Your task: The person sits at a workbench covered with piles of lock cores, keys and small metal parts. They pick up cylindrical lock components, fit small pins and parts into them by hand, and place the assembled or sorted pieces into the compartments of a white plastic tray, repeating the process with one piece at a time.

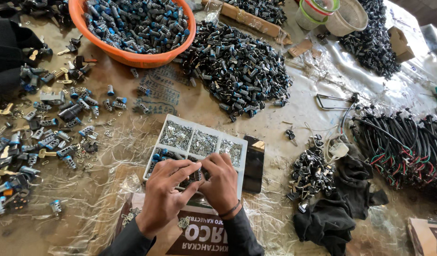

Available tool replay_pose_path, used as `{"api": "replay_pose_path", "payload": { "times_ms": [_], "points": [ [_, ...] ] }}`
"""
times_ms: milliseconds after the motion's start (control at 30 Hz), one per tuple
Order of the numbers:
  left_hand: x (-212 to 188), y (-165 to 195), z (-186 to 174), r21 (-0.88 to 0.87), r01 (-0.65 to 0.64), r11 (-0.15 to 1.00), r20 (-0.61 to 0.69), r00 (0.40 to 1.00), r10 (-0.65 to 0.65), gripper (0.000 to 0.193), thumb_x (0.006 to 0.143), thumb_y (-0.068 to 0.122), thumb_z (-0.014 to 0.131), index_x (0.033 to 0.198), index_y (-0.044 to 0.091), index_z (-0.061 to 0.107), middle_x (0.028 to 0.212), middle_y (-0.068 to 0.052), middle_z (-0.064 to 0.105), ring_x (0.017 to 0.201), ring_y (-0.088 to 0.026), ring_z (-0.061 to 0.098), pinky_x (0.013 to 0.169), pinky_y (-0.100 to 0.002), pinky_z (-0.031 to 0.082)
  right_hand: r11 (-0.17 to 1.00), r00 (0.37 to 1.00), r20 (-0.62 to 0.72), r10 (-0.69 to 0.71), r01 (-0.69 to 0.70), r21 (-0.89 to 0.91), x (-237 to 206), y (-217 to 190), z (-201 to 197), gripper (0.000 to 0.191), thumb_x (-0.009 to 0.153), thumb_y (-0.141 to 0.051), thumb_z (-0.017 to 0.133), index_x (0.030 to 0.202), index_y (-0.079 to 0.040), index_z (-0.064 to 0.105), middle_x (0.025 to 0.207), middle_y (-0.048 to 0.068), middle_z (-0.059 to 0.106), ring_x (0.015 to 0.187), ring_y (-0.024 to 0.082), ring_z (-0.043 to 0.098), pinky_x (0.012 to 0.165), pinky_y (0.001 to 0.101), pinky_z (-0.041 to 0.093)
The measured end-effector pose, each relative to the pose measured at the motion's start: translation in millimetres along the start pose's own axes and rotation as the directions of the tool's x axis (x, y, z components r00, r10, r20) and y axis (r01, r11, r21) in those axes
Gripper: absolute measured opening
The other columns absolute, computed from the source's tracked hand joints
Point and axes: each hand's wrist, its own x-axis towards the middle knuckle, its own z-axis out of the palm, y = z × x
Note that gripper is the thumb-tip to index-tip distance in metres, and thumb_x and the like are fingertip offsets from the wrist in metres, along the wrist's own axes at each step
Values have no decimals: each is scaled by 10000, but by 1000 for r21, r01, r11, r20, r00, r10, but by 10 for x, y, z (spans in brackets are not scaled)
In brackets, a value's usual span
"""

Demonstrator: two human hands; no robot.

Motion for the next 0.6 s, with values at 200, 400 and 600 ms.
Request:
{"api": "replay_pose_path", "payload": {
  "times_ms": [200, 400, 600],
  "points": [
    [5, 1, -6, -9, 16, 1000, 7, 1000, -15, 430, 742, 97, 829, 1163, 99, 744, 1097, -59, 704, 964, -264, 628, 854, -380, 514, 994, 997, -53, 52, -46, 102, 34, -46, -61, 178, 744, -55, 777, 920, -76, 763, 904, 57, 713, 858, 277, 657, 744, 380, 522],
    [19, 1, -23, 3, -8, 1000, 0, 1000, 8, 413, 750, 108, 830, 1151, 93, 732, 1114, -63, 704, 987, -271, 630, 859, -382, 513, 979, 988, -97, 116, -97, 180, -5, -23, -36, 113, 806, -51, 759, 918, -45, 751, 875, 63, 731, 778, 227, 686, 694, 323, 538],
    [-17, -12, -41, -13, 11, 1000, -2, 1000, -11, 414, 760, 101, 831, 1161, 94, 730, 1124, -63, 704, 1003, -266, 636, 874, -377, 514, 748, 955, 67, 289, -269, 607, -94, 133, 7, 86, 919, -75, 734, 965, -6, 712, 847, 11, 679, 741, 87, 606, 650, 244, 494]
  ]
}}
